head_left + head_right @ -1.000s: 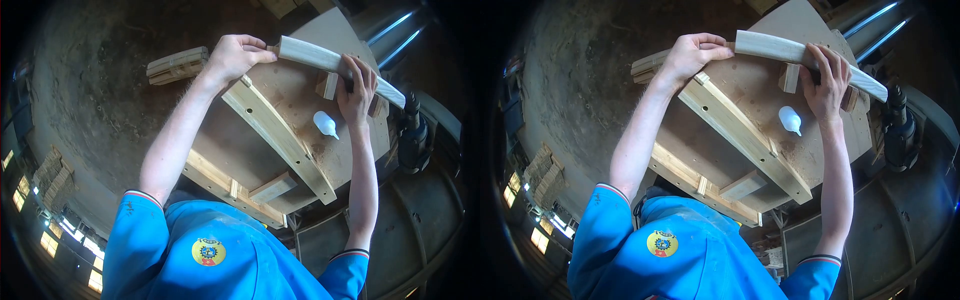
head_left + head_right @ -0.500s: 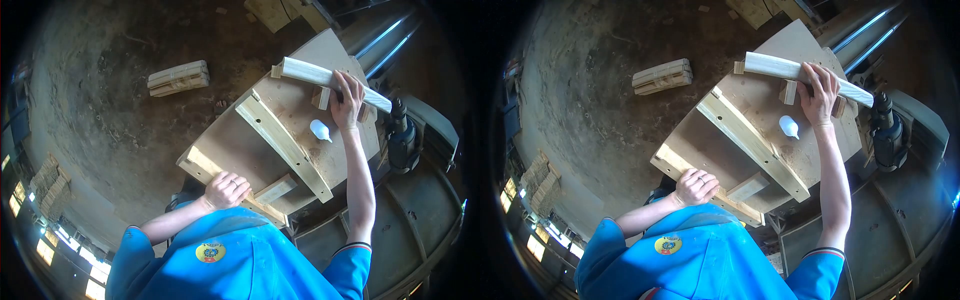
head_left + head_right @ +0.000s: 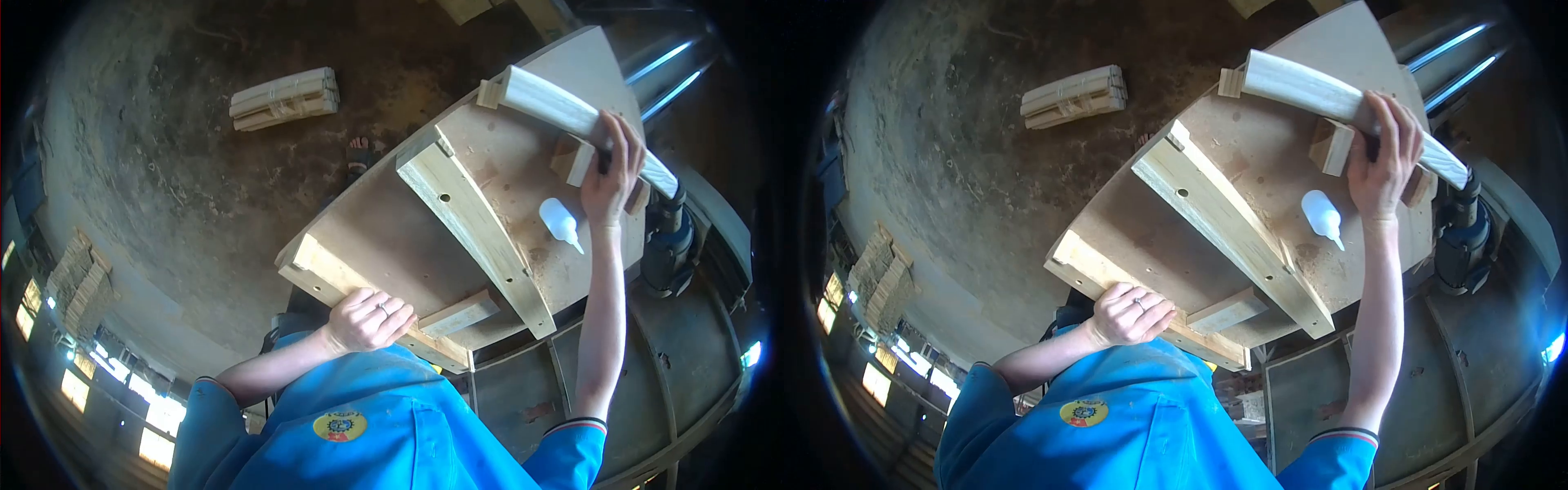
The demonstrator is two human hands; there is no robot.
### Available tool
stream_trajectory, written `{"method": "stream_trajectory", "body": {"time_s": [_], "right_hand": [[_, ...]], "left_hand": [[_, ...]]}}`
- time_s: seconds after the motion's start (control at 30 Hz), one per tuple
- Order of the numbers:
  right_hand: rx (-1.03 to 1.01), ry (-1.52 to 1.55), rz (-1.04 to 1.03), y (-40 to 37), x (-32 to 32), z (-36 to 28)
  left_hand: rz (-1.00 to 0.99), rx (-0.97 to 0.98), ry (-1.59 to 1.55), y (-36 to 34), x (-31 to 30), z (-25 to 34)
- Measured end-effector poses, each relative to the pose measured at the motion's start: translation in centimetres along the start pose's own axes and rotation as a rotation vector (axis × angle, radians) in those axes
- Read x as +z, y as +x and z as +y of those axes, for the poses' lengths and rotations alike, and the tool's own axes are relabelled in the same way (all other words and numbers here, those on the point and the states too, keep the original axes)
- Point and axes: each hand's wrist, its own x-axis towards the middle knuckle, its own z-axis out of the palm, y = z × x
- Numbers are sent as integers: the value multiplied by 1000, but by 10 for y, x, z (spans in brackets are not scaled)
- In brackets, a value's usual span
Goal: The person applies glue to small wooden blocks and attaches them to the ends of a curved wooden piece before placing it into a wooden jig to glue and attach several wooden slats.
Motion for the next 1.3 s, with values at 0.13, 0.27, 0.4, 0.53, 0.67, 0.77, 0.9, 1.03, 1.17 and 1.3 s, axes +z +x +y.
{"method": "stream_trajectory", "body": {"time_s": [0.13,0.27,0.4,0.53,0.67,0.77,0.9,1.03,1.17,1.3], "right_hand": [[-18,4,21,-2,3,3],[-24,-13,40,-5,8,6],[-26,-8,55,-6,8,8],[-37,-17,52,-5,8,10],[-41,-25,44,-2,4,3],[-31,-27,16,0,0,1],[-1,-16,17,1,0,-1],[11,-31,49,6,-4,-8],[3,-35,69,5,-8,-11],[-9,-43,86,7,-10,-10]], "left_hand": [[-9,-3,-16,-1,0,-1],[-18,10,-11,-1,0,-2],[-11,1,-3,-1,0,-1],[-5,4,2,-2,1,0],[-26,1,-11,-5,-1,1],[24,-2,-44,-7,1,5],[29,24,29,-12,9,14],[65,22,86,-12,14,16],[110,36,93,-13,14,17],[159,52,130,-11,17,16]]}}
